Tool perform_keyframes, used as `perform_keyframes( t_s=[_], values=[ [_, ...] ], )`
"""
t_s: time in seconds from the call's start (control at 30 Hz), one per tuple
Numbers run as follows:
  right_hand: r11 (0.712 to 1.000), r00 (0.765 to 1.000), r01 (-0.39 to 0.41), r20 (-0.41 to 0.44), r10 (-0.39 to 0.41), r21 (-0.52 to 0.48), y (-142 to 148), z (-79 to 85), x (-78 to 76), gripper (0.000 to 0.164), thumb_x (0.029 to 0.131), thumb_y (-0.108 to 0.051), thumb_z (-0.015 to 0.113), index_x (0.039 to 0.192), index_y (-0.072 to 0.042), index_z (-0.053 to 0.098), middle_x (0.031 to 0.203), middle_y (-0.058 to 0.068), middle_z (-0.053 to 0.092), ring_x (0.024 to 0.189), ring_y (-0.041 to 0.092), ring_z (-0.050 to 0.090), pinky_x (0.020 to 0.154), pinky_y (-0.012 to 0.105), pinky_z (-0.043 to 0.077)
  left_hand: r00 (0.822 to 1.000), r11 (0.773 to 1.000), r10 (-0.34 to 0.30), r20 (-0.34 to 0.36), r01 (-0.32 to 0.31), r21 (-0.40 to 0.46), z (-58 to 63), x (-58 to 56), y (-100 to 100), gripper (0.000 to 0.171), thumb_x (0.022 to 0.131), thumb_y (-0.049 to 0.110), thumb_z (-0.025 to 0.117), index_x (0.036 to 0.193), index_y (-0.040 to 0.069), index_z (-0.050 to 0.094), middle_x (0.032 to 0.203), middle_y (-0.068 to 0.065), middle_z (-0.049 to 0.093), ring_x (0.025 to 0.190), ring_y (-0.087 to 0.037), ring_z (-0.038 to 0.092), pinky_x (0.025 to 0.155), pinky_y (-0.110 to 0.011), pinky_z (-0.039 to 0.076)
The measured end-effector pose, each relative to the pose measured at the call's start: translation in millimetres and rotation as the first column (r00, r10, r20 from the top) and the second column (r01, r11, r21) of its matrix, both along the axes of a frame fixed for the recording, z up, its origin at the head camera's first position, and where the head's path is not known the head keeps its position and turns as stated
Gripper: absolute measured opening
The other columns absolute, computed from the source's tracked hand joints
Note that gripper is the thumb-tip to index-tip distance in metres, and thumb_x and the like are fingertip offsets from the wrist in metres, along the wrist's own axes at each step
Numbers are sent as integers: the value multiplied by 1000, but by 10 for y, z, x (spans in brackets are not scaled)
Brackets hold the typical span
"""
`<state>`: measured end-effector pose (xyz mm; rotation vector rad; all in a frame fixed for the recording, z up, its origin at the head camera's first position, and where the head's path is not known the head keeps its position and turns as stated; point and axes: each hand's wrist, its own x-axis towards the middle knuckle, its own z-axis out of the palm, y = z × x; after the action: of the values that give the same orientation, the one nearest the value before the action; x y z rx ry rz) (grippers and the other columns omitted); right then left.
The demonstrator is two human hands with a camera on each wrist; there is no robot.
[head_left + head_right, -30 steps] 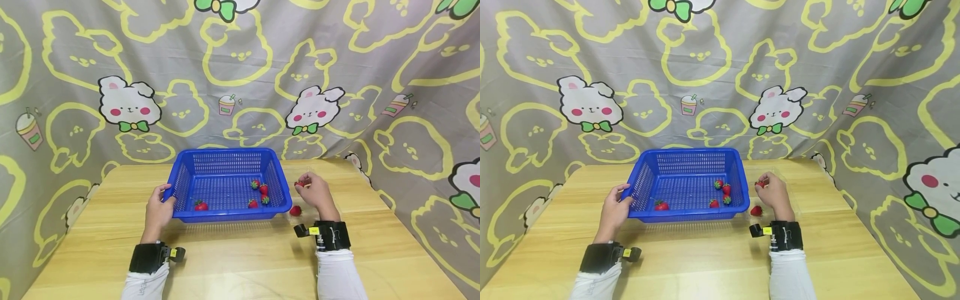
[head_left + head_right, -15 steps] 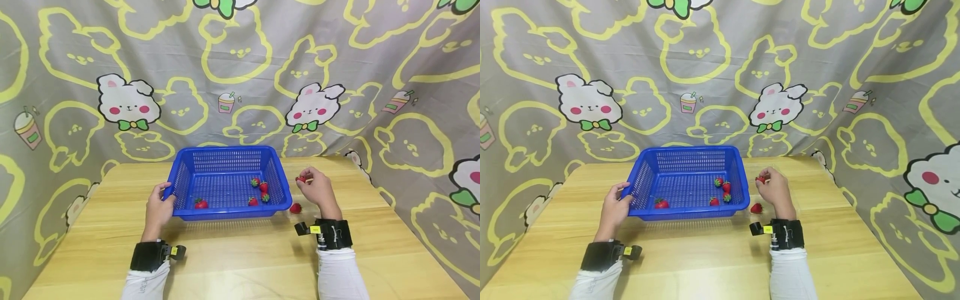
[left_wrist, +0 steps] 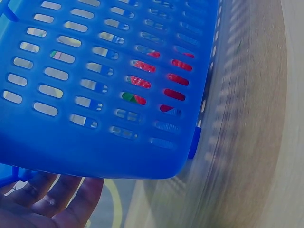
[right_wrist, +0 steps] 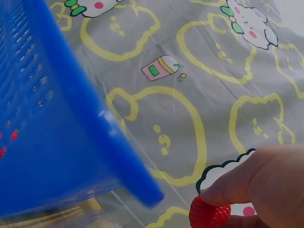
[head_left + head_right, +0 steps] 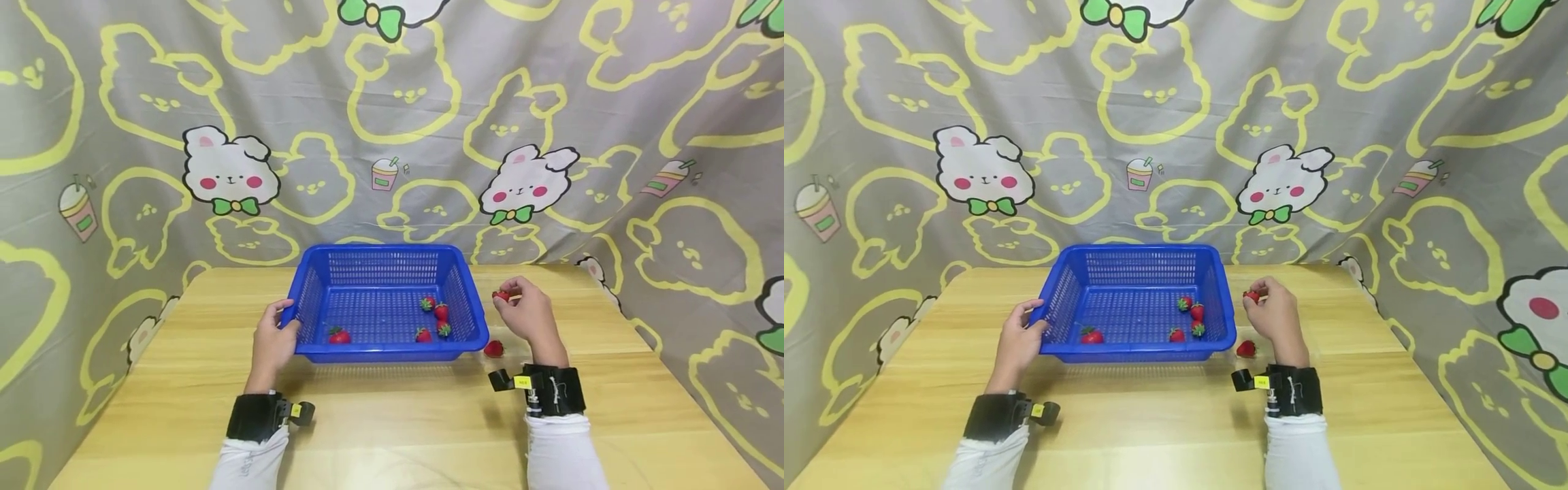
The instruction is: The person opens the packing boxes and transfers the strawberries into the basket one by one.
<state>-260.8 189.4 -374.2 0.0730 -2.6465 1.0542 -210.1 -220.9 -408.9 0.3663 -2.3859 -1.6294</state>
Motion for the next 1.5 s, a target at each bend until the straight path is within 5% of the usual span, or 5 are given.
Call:
perform_keyframes(
  t_s=[1.0,1.5],
  values=[
    [995,994,-83,-69,86,52,-349,392,-73,23,82,-17,64,101,-5,56,99,16,60,82,29,57,65,39,50,1000,1000,1,-17,-1,13,15,23,6,41,90,11,46,130,11,40,135,-22,40,116,-39,43,92,-53,38],
    [982,984,-178,-14,180,56,-596,332,-174,19,82,-13,64,96,-5,55,94,14,60,83,29,57,72,41,50,1000,1000,8,-18,-8,12,21,36,25,40,89,10,46,128,10,42,134,-22,41,115,-39,44,92,-53,38]
  ],
)
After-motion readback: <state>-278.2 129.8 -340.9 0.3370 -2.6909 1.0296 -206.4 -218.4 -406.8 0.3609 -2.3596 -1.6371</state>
